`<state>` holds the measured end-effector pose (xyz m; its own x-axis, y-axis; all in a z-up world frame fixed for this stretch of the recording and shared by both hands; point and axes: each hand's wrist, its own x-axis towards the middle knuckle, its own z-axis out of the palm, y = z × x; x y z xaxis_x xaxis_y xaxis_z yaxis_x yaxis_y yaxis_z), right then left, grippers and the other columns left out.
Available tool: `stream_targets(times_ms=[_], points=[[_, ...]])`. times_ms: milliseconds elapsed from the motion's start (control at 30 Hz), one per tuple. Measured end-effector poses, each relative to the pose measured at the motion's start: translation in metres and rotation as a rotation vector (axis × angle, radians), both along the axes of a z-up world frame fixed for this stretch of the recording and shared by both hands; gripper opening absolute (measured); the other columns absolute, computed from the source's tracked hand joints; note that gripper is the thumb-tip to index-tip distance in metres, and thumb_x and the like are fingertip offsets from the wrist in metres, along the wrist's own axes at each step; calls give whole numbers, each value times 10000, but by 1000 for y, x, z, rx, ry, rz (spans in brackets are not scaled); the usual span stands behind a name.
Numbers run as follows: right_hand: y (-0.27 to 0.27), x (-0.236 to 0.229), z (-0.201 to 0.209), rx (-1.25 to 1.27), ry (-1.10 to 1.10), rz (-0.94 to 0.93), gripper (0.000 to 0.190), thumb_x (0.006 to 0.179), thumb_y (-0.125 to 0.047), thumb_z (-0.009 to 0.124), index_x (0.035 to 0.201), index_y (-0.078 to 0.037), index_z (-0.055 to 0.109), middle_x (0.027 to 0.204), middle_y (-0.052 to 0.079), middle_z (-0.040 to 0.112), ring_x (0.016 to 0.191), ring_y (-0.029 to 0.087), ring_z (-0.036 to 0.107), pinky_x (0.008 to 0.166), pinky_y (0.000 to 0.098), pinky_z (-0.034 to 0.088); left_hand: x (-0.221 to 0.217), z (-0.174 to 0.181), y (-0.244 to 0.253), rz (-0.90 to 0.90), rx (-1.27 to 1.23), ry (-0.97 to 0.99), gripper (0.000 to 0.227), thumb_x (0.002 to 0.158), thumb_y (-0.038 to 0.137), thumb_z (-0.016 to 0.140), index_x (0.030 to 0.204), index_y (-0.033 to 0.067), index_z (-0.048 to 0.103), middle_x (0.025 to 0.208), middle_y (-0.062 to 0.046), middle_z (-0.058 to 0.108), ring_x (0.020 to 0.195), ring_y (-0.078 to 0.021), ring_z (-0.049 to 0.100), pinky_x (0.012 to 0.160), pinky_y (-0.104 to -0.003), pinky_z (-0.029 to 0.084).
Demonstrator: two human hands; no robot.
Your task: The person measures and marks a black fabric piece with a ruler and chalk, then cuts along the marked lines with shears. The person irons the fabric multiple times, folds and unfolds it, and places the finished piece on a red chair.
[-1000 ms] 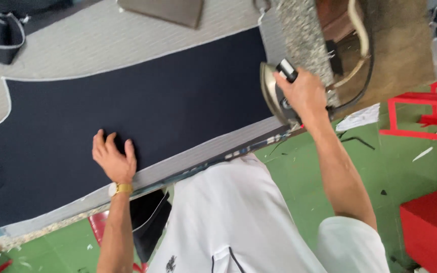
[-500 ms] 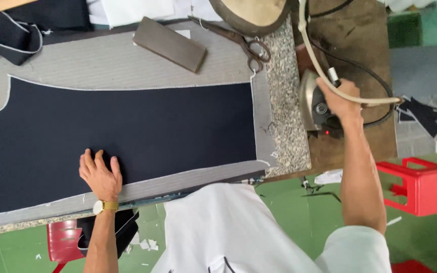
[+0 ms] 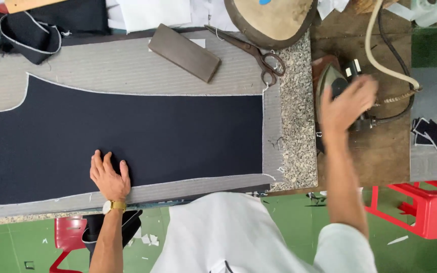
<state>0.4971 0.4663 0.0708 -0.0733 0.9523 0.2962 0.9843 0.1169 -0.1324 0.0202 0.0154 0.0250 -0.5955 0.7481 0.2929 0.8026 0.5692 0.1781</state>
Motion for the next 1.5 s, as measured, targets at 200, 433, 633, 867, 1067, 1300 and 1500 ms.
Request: stream_targets(times_ms=[200, 433, 633, 867, 1067, 1300, 1500], points=[[-21, -88, -41, 56, 236, 677, 260, 945, 59, 621, 1172, -45, 695, 1147, 115, 602, 1109, 308, 655, 872, 400, 585, -10, -17, -8, 25, -52, 62, 470, 1017, 419, 599, 1382, 122, 596, 1567, -180, 507, 1420, -376, 471, 1129, -500, 350], [64, -122, -74, -251, 148, 810, 429, 874, 65, 670, 1279, -64, 614, 1159, 162, 588, 1102, 400, 655, 920, 505, 546, -11, -18, -8, 54, -44, 49, 473, 1021, 436, 577, 1389, 139, 578, 1576, -163, 494, 1431, -356, 460, 1134, -490, 338], [58, -112, -29, -573, 60, 708, 385, 914, -103, 675, 1293, -136, 618, 1180, 171, 711, 1143, 388, 664, 1030, 551, 469, -7, -16, -10, 49, -40, 34, 468, 1031, 445, 577, 1382, 136, 586, 1569, -163, 502, 1429, -356, 463, 1140, -489, 333], [-29, -62, 45, -989, 896, 482, 478, 973, -71, 616, 1392, -69, 386, 875, 103, 605, 567, 122, 529, 463, 246, 434, -13, -20, -12, 6, -43, 33, 463, 1036, 412, 579, 1387, 110, 570, 1571, -185, 478, 1429, -386, 439, 1130, -512, 321], [-108, 28, 6, -988, 1039, 311, 658, 874, -139, 817, 1422, 29, 493, 845, 108, 660, 604, 110, 601, 407, 206, 458, -11, -16, -11, -11, -48, 22, 464, 1049, 395, 575, 1397, 88, 561, 1564, -208, 468, 1426, -410, 425, 1120, -528, 315], [-130, 76, -2, -1071, 881, 118, 653, 848, -200, 840, 1369, 82, 566, 830, 153, 692, 540, 152, 560, 317, 239, 417, -12, -16, -11, -17, -50, 2, 461, 1056, 384, 569, 1407, 87, 541, 1563, -219, 450, 1434, -419, 401, 1126, -537, 296], [-114, 60, 23, -1026, 809, 170, 656, 818, -217, 871, 1361, 55, 621, 801, 87, 673, 613, 114, 567, 466, 233, 463, -12, -20, -13, -8, -65, 2, 464, 1057, 385, 569, 1413, 90, 531, 1571, -212, 440, 1442, -410, 392, 1125, -541, 295]])
